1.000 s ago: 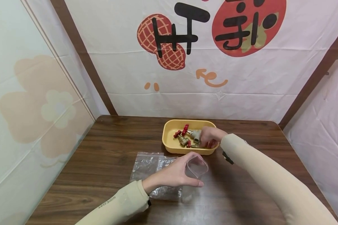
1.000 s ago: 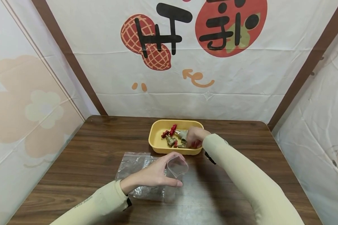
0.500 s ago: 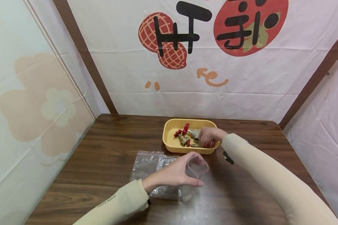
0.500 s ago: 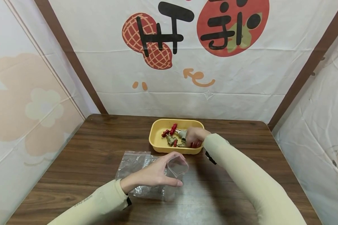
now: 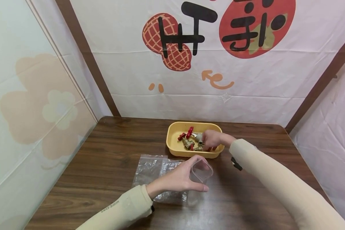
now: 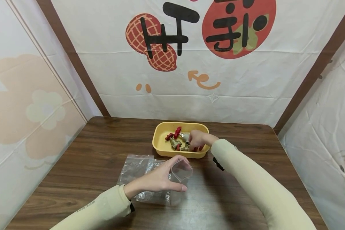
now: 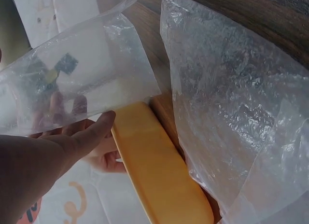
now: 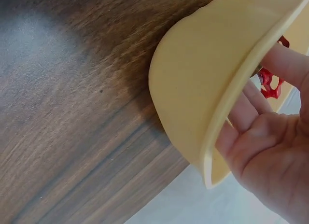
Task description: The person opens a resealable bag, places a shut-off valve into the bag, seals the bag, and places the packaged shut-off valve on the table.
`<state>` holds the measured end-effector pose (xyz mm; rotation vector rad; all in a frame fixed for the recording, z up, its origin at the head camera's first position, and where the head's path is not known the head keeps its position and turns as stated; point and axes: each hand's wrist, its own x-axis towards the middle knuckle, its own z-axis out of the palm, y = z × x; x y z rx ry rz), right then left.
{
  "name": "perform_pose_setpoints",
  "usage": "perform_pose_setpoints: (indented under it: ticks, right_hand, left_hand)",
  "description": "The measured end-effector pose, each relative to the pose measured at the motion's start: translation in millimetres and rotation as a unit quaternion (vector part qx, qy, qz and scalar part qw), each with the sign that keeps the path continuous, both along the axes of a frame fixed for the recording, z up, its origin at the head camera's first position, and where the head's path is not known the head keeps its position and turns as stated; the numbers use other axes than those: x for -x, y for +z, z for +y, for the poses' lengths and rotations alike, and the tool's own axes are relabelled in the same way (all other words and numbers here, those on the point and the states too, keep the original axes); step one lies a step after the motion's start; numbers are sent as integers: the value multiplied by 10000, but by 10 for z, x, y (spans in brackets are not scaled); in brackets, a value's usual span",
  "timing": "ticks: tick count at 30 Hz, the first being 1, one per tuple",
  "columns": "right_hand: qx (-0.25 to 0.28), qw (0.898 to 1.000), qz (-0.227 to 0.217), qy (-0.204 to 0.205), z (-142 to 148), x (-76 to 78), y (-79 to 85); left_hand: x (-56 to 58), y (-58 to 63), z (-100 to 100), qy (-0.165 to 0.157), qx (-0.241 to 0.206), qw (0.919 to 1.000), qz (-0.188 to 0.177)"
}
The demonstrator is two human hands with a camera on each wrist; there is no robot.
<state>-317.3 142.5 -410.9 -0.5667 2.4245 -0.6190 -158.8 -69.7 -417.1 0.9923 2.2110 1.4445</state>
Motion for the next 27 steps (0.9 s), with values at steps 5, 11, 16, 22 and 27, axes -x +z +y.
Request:
perform_pose_setpoints:
  ticks: [5,11,16,22,27]
  right_hand:
    - [-45,9995,239,197,5,-9,28]
    - [143,9995,142,249,22,-28,58]
    - [215,9992,-125,314,33,-35,92]
    - [325,9986,-71,416,33,-48,101]
    - [412,9985,69,366,21,-42,109]
  left_hand:
    - [18,-11,12,33,-44,10000,-24]
    - [12,-7,24,92,-52,9999,-76]
    - [13,-32,37,130,-77,9999,-65]
    - [19,-44,50,103,-189,9997,-88]
    - [23,-42,60,122,-208,9997,-42]
